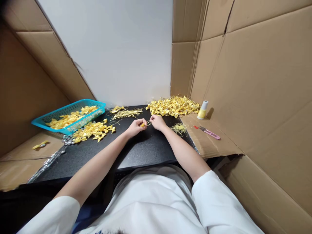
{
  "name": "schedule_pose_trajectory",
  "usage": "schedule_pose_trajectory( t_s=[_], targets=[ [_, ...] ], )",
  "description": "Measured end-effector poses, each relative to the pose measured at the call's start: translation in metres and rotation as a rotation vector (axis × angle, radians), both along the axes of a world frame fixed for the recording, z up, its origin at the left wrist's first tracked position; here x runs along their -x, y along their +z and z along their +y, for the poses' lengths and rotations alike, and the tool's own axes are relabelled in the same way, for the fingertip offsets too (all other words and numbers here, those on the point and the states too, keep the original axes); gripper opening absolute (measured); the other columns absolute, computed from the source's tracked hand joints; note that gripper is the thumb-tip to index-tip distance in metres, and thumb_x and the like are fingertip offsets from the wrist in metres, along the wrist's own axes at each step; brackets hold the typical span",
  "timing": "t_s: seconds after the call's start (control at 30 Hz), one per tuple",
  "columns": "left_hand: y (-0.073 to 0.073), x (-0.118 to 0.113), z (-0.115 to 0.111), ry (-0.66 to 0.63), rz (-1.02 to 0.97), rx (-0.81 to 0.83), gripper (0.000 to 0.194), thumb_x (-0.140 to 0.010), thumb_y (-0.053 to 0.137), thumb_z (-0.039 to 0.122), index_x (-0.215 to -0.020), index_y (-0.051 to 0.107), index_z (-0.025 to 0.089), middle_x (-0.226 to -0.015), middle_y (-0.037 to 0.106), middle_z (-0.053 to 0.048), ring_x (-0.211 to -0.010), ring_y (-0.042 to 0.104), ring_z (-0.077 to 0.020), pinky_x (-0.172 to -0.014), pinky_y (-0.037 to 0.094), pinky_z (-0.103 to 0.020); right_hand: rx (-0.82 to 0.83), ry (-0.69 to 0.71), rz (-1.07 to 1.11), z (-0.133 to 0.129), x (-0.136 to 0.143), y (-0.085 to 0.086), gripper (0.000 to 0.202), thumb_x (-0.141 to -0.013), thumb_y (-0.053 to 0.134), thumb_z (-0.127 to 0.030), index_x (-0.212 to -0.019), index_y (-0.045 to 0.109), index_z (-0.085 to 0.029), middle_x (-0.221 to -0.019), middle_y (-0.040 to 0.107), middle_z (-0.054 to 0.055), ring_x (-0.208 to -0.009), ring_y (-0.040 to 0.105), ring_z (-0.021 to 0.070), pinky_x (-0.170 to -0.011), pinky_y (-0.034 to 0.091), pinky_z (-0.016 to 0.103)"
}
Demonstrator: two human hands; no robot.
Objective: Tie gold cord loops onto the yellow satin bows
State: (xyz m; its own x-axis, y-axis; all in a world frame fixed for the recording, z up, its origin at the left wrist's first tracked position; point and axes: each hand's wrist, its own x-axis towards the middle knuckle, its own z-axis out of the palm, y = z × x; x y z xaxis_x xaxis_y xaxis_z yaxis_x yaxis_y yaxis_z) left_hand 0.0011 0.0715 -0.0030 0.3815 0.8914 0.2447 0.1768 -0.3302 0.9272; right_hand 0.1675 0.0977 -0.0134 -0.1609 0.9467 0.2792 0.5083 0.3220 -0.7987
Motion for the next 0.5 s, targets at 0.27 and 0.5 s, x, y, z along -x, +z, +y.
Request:
schedule_pose_trajectory(
  t_s=[0.27,0.5],
  targets=[
    [-0.006,0.000,0.008,0.165,-0.294,0.101,0.045,-0.060,0.067,0.026,-0.104,0.075,0.019,-0.096,0.071,-0.004,-0.071,0.049,-0.0131,-0.063,0.035,-0.025,-0.094,0.020,-0.227,-0.005,-0.001,0.002,0.010,-0.079,0.055,-0.018,-0.077,0.065,-0.019,-0.061,0.053,-0.004,-0.056,0.042,0.0107,-0.059,0.031,0.023],
    [-0.007,0.005,0.013,0.149,-0.268,0.134,0.029,-0.058,0.068,0.028,-0.084,0.076,0.017,-0.087,0.071,-0.005,-0.065,0.048,-0.0111,-0.055,0.032,-0.024,-0.139,-0.111,-0.137,-0.006,-0.004,0.007,0.010,-0.082,0.055,-0.024,-0.074,0.061,-0.020,-0.054,0.046,-0.005,-0.052,0.039,0.0117,-0.057,0.029,0.025]
  ],
)
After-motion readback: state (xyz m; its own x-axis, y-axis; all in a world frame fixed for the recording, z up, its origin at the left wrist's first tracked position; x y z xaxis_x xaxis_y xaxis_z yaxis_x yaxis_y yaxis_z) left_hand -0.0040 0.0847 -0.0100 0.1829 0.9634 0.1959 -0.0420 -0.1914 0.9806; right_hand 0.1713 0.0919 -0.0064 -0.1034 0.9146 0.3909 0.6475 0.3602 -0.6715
